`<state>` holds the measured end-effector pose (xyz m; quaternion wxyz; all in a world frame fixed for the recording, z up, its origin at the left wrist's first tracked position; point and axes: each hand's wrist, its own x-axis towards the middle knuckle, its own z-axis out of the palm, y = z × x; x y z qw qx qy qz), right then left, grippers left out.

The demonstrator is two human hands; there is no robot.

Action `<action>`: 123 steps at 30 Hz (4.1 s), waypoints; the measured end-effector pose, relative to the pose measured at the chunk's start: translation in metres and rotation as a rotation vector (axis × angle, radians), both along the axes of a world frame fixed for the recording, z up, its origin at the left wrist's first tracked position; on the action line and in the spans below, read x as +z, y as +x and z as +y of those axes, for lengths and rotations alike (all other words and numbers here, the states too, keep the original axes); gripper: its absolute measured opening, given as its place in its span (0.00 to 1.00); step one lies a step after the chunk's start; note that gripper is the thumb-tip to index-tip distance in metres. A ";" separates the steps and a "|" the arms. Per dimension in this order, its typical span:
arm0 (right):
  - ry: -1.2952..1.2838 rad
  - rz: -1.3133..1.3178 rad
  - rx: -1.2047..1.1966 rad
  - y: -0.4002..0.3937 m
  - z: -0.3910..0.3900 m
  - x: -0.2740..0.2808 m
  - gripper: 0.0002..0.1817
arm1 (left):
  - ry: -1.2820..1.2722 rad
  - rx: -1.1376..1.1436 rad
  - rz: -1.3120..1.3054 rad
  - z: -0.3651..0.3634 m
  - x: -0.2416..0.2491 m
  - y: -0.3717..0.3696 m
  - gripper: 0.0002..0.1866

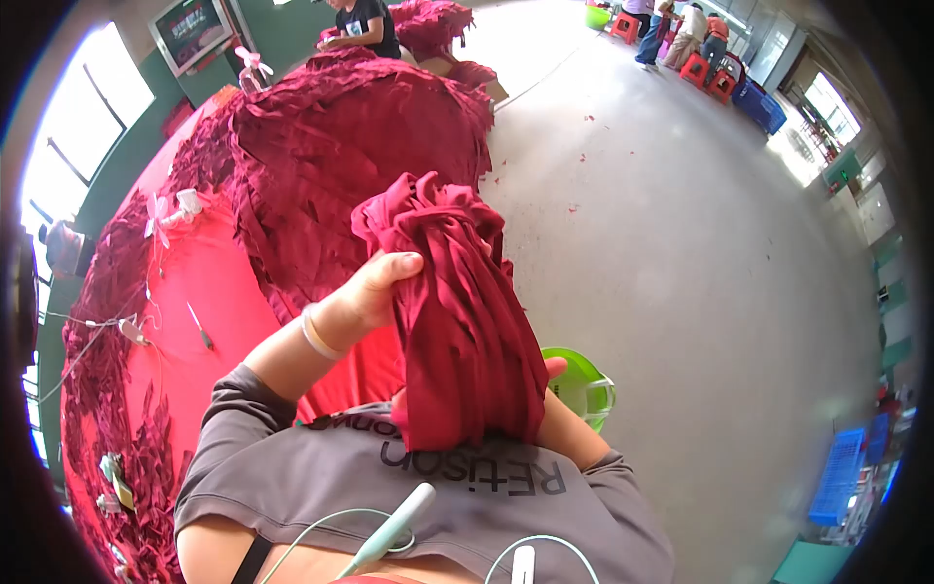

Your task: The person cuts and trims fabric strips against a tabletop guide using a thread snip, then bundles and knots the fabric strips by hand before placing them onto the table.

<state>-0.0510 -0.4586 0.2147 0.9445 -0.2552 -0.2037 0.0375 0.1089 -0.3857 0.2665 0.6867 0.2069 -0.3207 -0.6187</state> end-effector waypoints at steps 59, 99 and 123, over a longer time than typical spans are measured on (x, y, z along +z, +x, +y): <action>-0.365 0.575 -0.386 -0.047 -0.024 -0.045 0.23 | -0.266 -0.102 0.136 0.033 -0.030 0.008 0.35; -0.011 0.602 0.022 -0.010 0.009 -0.012 0.45 | -0.219 0.627 -1.374 0.075 -0.026 -0.001 0.23; -0.087 0.098 0.001 -0.048 -0.026 -0.044 0.46 | 0.541 0.261 -1.232 0.132 -0.134 0.086 0.23</action>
